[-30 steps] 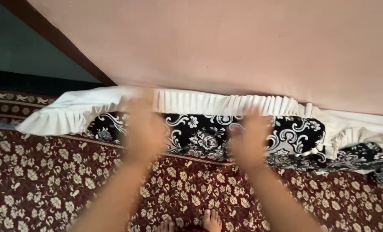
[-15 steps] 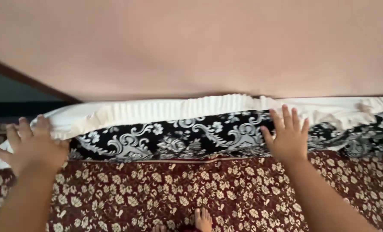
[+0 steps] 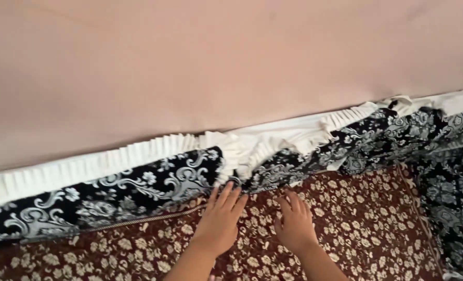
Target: The person organizes household items including a water bottle, clothing, a hairbrush, and small packets across different rooms and surfaces.
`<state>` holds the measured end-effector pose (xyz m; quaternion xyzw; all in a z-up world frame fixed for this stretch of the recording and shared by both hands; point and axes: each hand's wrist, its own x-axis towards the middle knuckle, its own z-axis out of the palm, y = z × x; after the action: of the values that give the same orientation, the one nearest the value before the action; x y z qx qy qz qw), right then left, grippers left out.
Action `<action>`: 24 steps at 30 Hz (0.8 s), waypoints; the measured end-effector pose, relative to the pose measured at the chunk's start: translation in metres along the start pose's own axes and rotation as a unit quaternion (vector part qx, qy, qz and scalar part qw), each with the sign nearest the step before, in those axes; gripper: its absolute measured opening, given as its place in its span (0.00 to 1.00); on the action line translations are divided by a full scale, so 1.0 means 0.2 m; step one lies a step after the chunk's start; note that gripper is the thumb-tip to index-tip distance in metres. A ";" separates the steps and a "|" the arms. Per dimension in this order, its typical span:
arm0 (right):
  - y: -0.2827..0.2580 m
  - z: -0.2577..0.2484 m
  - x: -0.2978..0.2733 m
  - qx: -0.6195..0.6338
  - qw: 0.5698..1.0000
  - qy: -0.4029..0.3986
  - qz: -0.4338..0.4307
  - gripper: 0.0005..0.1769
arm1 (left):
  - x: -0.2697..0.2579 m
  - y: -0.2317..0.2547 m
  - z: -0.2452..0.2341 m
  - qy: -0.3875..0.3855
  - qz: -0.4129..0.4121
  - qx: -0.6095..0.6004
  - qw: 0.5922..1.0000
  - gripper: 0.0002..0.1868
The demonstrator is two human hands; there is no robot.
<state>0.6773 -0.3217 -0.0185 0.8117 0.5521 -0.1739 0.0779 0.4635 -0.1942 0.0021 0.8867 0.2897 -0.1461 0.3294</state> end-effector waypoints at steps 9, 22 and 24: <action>0.53 -0.37 0.29 0.022 1.000 0.011 0.011 0.34 | 0.51 0.12 -0.06 0.056 -0.007 0.094 0.994 0.46; 1.34 -0.80 1.02 -0.200 0.972 -0.115 0.036 0.54 | 0.80 -0.02 -0.35 -0.038 -0.292 0.227 0.928 0.46; 1.41 -0.78 1.11 -0.264 0.955 -0.130 0.020 0.60 | 0.75 -0.10 -0.34 -0.028 -0.361 0.194 0.912 0.34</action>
<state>1.0417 -0.1859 0.0254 0.7433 0.5474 -0.1240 0.3640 0.5746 -0.0731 -0.0261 0.7636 0.5468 -0.3333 0.0832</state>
